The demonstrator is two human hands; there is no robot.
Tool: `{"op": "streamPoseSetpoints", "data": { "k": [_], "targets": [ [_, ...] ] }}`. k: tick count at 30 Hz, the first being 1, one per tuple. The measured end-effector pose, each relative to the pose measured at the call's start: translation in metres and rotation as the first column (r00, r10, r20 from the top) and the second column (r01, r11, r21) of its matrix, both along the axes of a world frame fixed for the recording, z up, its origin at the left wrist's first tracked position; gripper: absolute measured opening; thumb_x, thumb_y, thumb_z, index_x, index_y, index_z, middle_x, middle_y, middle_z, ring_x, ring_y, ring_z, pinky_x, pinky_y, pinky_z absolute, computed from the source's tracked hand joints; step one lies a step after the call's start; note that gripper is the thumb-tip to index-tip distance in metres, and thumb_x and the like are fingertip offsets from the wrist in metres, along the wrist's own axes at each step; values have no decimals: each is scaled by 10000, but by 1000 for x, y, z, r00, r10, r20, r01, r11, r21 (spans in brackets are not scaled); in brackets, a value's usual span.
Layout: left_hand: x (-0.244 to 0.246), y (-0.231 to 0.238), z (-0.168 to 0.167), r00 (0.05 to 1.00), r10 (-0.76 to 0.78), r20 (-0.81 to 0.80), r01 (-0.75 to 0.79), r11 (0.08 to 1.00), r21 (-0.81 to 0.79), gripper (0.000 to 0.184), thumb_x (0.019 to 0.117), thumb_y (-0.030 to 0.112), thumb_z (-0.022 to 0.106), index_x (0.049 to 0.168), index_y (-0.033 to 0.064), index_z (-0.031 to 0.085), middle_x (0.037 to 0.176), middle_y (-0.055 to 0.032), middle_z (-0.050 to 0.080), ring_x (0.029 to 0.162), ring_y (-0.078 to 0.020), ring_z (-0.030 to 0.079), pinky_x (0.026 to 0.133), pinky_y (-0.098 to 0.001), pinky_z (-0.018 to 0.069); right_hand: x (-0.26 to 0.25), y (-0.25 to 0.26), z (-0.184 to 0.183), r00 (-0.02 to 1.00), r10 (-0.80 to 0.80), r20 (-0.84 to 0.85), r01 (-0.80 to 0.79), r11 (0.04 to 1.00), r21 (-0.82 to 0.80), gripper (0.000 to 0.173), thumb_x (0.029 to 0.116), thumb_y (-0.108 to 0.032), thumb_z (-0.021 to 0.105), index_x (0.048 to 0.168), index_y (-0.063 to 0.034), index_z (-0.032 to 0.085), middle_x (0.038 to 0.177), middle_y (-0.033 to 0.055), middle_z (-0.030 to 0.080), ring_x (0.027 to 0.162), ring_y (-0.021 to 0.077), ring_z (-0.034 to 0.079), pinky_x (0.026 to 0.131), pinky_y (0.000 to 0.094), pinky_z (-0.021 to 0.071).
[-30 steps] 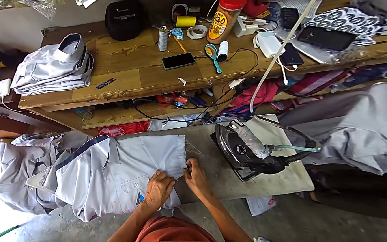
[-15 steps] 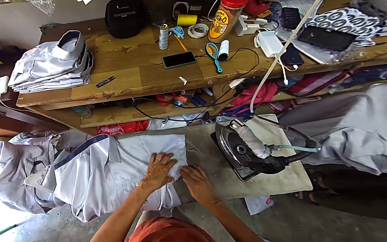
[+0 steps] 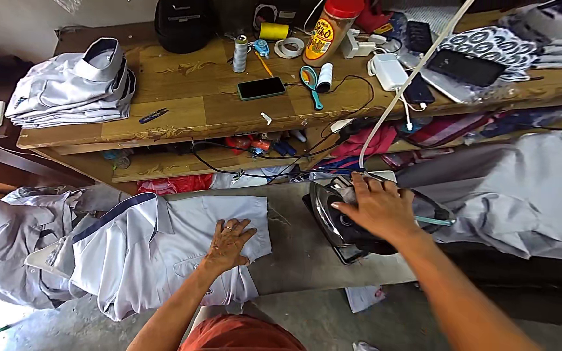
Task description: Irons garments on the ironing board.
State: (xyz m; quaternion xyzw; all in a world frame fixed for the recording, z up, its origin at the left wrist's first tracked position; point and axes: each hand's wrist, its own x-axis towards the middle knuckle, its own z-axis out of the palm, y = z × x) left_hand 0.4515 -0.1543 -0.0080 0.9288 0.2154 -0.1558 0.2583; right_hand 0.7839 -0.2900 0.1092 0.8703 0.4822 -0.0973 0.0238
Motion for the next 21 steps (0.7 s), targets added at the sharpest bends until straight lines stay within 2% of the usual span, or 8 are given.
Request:
{"op": "streamPoseSetpoints", "data": {
  "k": [1,3,5,7,11,14,18,21],
  "targets": [
    [0,1,0,1000,2,6,-2,1000,-2,879,798,503,803,1570,343,414,1689,34,291,1525,-322,285,1178,-663,188,19,4,0,995,-44,-90,37,996,-83,869,939,-545,688,1572,-41,373,1414,327,534,1308,534,500,1013,743,373],
    [-1,0,-2,999,16,42,-15,1000,-15,873,785,482,820,1557,328,444,1680,17,317,1517,-339,302,1172,-679,200,39,6,-15,951,-63,-303,43,996,-74,815,988,-498,643,1584,-38,329,1346,334,581,1234,500,584,1028,679,433],
    [-2,-2,-3,999,16,49,-15,1000,-18,876,781,481,824,1556,330,445,1680,16,316,1514,-338,304,1169,-680,200,30,4,-22,929,-66,-363,58,998,-33,710,1040,-406,587,1594,-58,312,1252,351,619,1146,522,621,988,693,450],
    [0,0,-3,999,15,48,-14,1000,-13,881,785,480,823,1561,334,434,1682,20,309,1518,-333,296,1171,-680,190,2,6,-14,932,-37,-361,23,999,-43,643,1050,-381,552,1599,-138,323,1152,327,657,1048,515,653,916,693,486],
    [-2,1,-4,999,9,35,-9,1000,-11,881,787,503,808,1563,339,424,1687,26,295,1521,-328,290,1172,-674,191,-68,0,1,907,175,-383,-182,983,19,608,1010,-600,480,1504,-247,483,1007,191,717,878,404,706,753,637,545],
    [-1,1,-3,999,5,35,-5,1000,-9,875,780,512,801,1557,340,437,1682,23,307,1517,-332,296,1168,-671,203,-112,1,4,857,212,-470,-250,968,-19,577,1028,-593,459,1490,-250,511,1002,165,729,889,379,716,776,611,557],
    [-2,5,-2,1000,-6,31,6,1000,-9,862,778,508,798,1550,345,450,1679,40,314,1510,-322,307,1160,-665,212,-157,-11,-16,848,86,-524,-184,973,-138,564,1040,-538,483,1518,-238,475,971,185,722,880,401,711,783,598,556],
    [5,19,8,999,-19,34,22,995,-97,706,900,407,726,1549,313,465,1638,0,395,1482,-341,354,1136,-665,266,-168,-27,-27,854,42,-518,-121,985,-119,566,1031,-558,480,1503,-247,491,913,171,722,829,393,713,741,588,560]
  ]
}}
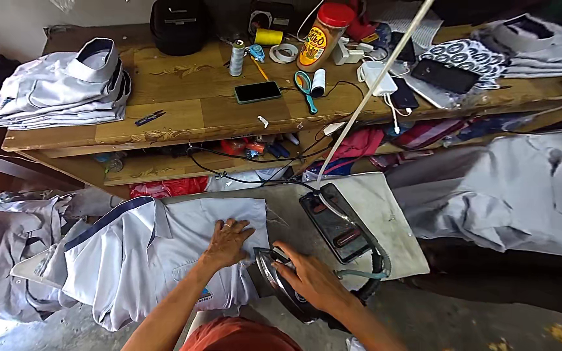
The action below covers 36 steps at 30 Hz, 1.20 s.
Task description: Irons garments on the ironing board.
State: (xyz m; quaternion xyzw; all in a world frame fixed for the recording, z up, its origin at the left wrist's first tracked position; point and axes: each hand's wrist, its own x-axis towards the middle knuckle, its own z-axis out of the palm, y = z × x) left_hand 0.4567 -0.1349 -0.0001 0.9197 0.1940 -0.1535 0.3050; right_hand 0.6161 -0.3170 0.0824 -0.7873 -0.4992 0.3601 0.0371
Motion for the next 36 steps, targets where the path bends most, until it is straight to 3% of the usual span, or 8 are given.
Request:
{"op": "streamPoseSetpoints", "data": {
  "k": [3,7,11,16,19,27,30,36],
  "targets": [
    [22,20,10,999,-29,-37,27,998,-54,545,1032,209,552,1560,302,452,1532,-140,492,1435,-399,404,1117,-634,362,-14,7,-1,1000,-14,5,14,999,41,566,1013,-581,493,1472,-250,520,905,154,726,817,377,718,718,583,564],
    [59,33,16,987,-133,-95,134,991,5,524,997,68,510,1476,275,567,1463,-249,514,1406,-446,426,1102,-638,376,-28,31,2,998,-67,15,66,996,59,559,1028,-548,487,1495,-242,505,946,167,730,855,391,718,744,588,559],
    [74,47,21,989,-140,-55,140,990,-3,430,999,89,521,1375,246,661,1448,-228,532,1415,-423,416,1123,-633,348,-28,50,0,965,-258,39,254,963,87,594,1044,-538,474,1515,-175,472,964,178,724,883,393,715,775,591,557],
    [27,92,26,980,200,10,-200,974,103,419,1040,288,534,1426,143,607,1455,-195,569,1405,-422,463,1110,-678,351,-2,79,1,911,-410,45,405,909,96,630,1056,-519,472,1553,-135,410,1054,218,715,971,420,703,848,613,536],
    [-19,131,28,936,320,-148,-301,944,135,549,994,449,625,1403,84,598,1438,-223,570,1402,-442,458,1121,-702,322,15,93,-7,950,-310,30,304,944,130,635,1043,-547,475,1532,-143,447,1052,213,715,972,412,701,856,606,532],
    [-68,180,12,892,351,-285,-344,936,74,460,1025,448,572,1227,49,680,1356,-213,621,1345,-413,518,1096,-694,344,2,172,-9,964,265,32,-267,950,164,584,1029,-587,469,1488,-229,508,1127,191,715,1033,405,693,877,625,519],
    [-68,181,9,874,384,-297,-380,922,75,466,1007,449,589,1217,43,681,1320,-222,641,1311,-409,550,1092,-689,356,-13,198,-8,925,376,56,-380,912,154,599,967,-530,623,1483,-254,498,1056,201,716,972,425,691,829,640,518],
    [-65,177,11,859,408,-308,-400,912,93,470,1008,457,582,1230,53,672,1340,-217,631,1327,-415,537,1082,-706,351,-11,202,-2,988,44,147,-58,994,89,583,942,-196,631,1504,-235,479,1144,222,707,1065,436,683,878,637,519]
  ]
}}
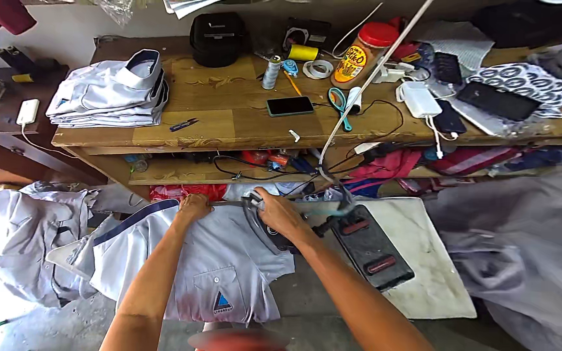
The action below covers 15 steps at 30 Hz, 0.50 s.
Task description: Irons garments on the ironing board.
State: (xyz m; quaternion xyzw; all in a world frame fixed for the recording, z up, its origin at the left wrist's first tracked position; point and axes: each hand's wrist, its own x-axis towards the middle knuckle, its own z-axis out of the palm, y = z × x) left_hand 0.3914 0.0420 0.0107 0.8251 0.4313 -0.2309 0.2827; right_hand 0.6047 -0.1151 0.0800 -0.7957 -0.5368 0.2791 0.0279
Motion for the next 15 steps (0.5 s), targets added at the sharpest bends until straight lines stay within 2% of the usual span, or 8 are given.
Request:
{"op": "streamPoseSetpoints", "data": {
  "k": [2,7,11,15],
  "targets": [
    [0,-1,2,1000,4,-5,-4,1000,5,472,1010,459,581,1236,54,670,1347,-219,628,1333,-416,533,1083,-701,357,13,-11,0,992,-123,9,123,992,-11,612,929,-178,641,1515,-219,467,1169,227,701,1087,441,677,890,639,517],
    [3,-4,3,999,13,-31,-12,1000,6,474,1014,454,576,1251,53,658,1367,-220,614,1348,-422,517,1081,-715,347,46,-50,2,962,-264,72,268,961,-69,655,934,-168,643,1550,-194,421,1199,245,688,1101,448,673,895,646,514],
    [6,-7,5,998,2,-56,-1,1000,21,476,1025,445,561,1275,49,644,1378,-226,606,1353,-425,512,1082,-702,355,61,-77,-1,947,-317,62,320,946,-50,643,945,-172,640,1551,-189,425,1217,244,685,1113,453,670,912,644,514],
    [8,-11,6,997,-5,-72,8,999,42,492,1029,442,552,1300,40,634,1401,-235,590,1368,-432,499,1093,-698,351,78,-91,3,955,-296,-6,295,952,-77,658,934,-186,672,1546,-184,431,1252,241,668,1151,440,651,956,646,495]
  ]
}}
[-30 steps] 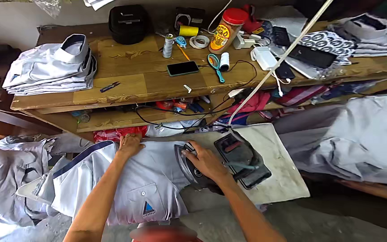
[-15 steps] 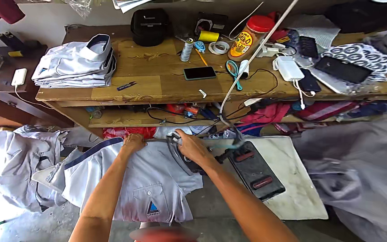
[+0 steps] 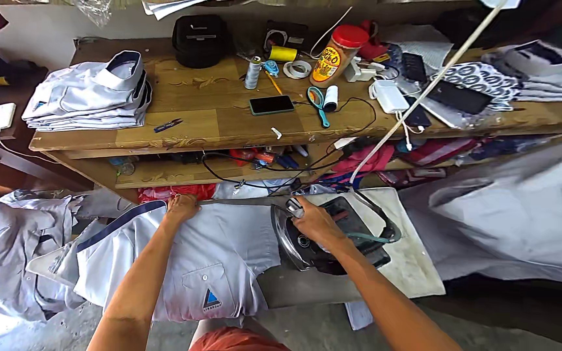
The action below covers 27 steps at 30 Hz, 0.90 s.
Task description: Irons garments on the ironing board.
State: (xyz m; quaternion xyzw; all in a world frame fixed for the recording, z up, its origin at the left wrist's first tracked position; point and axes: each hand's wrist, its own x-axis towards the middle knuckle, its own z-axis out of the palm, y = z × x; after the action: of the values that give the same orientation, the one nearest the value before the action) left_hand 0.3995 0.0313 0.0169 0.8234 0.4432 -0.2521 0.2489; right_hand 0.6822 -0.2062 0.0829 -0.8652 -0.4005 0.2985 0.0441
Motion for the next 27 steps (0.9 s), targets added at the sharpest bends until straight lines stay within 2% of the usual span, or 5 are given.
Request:
{"op": "streamPoseSetpoints", "data": {
  "k": [8,14,21,25,27],
  "targets": [
    [7,-2,1,999,-6,-33,6,1000,1,513,1037,413,546,1344,6,597,1437,-263,551,1396,-450,466,1108,-704,334,-45,-20,34,955,294,-31,-295,955,-21,604,956,-247,642,1530,-293,457,1105,216,712,1000,439,691,837,637,528],
    [8,-4,2,999,3,-45,-2,1000,24,534,1040,429,532,1361,4,579,1450,-265,539,1396,-460,462,1099,-706,344,-90,-26,6,848,528,-53,-530,847,-43,586,946,-170,612,1501,-298,473,1009,197,719,904,439,705,728,624,541],
    [4,-4,-2,1000,17,-18,-17,1000,15,534,1043,425,534,1370,6,580,1454,-269,533,1405,-465,450,1101,-710,345,-71,-37,4,853,514,-91,-518,855,-17,606,932,-173,640,1506,-282,480,1023,209,718,918,438,703,757,624,541],
    [3,-2,-5,1000,18,-1,-18,1000,21,534,1039,424,541,1383,18,576,1465,-262,528,1407,-458,450,1106,-708,339,-15,-36,15,926,338,-168,-339,940,27,595,914,-191,705,1484,-212,535,1243,196,689,1131,388,669,968,611,507],
    [4,-2,-5,1000,18,-9,-17,1000,19,533,1041,423,542,1388,20,571,1472,-258,521,1409,-458,447,1107,-703,339,16,-43,24,958,258,-124,-255,966,46,588,899,-198,720,1463,-187,552,1262,200,678,1156,388,657,985,620,493]
  ]
}}
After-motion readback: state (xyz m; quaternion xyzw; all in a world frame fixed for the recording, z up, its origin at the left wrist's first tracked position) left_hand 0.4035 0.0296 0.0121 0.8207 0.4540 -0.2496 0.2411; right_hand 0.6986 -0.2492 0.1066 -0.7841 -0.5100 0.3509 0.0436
